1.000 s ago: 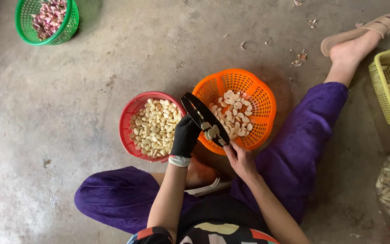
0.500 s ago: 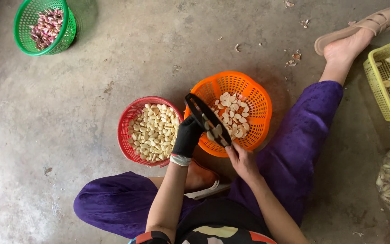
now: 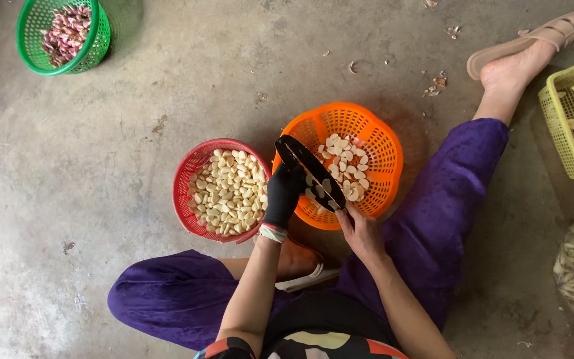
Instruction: Slicing peeled garlic cloves into thin pieces using a knife
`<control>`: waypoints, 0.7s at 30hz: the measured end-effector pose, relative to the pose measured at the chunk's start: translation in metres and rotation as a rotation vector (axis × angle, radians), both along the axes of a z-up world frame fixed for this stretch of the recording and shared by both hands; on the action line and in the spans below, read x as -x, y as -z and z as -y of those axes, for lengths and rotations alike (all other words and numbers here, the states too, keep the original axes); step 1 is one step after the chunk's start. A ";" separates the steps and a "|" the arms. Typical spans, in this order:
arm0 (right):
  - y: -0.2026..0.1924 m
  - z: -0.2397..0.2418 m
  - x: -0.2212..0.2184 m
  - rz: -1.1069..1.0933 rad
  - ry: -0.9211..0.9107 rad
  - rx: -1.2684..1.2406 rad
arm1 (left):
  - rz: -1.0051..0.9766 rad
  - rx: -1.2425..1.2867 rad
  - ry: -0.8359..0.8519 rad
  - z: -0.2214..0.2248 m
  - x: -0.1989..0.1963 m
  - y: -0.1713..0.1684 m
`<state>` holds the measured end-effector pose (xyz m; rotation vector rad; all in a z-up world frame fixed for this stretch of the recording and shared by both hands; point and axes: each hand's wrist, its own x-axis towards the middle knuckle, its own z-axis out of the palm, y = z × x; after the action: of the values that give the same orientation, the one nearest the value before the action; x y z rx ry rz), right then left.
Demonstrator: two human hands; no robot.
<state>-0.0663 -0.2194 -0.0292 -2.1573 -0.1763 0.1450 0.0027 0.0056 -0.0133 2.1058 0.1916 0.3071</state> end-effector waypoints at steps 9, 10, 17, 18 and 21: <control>0.010 -0.001 0.002 0.002 -0.015 0.032 | -0.318 0.377 -0.065 0.005 -0.001 -0.019; 0.008 -0.001 0.003 -0.022 -0.013 0.009 | -0.270 0.460 -0.093 0.008 -0.001 -0.027; 0.004 0.001 0.000 -0.026 -0.020 0.071 | -0.159 0.531 -0.127 0.002 -0.004 0.011; 0.006 0.001 -0.001 -0.027 -0.025 0.072 | -0.160 0.532 -0.131 0.006 -0.003 0.001; 0.011 0.001 -0.002 -0.025 -0.013 0.072 | -0.325 -0.032 -0.109 0.010 0.000 -0.023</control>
<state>-0.0647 -0.2199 -0.0398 -2.2258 -0.1733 0.1882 0.0022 -0.0042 0.0097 2.1712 0.4961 0.0294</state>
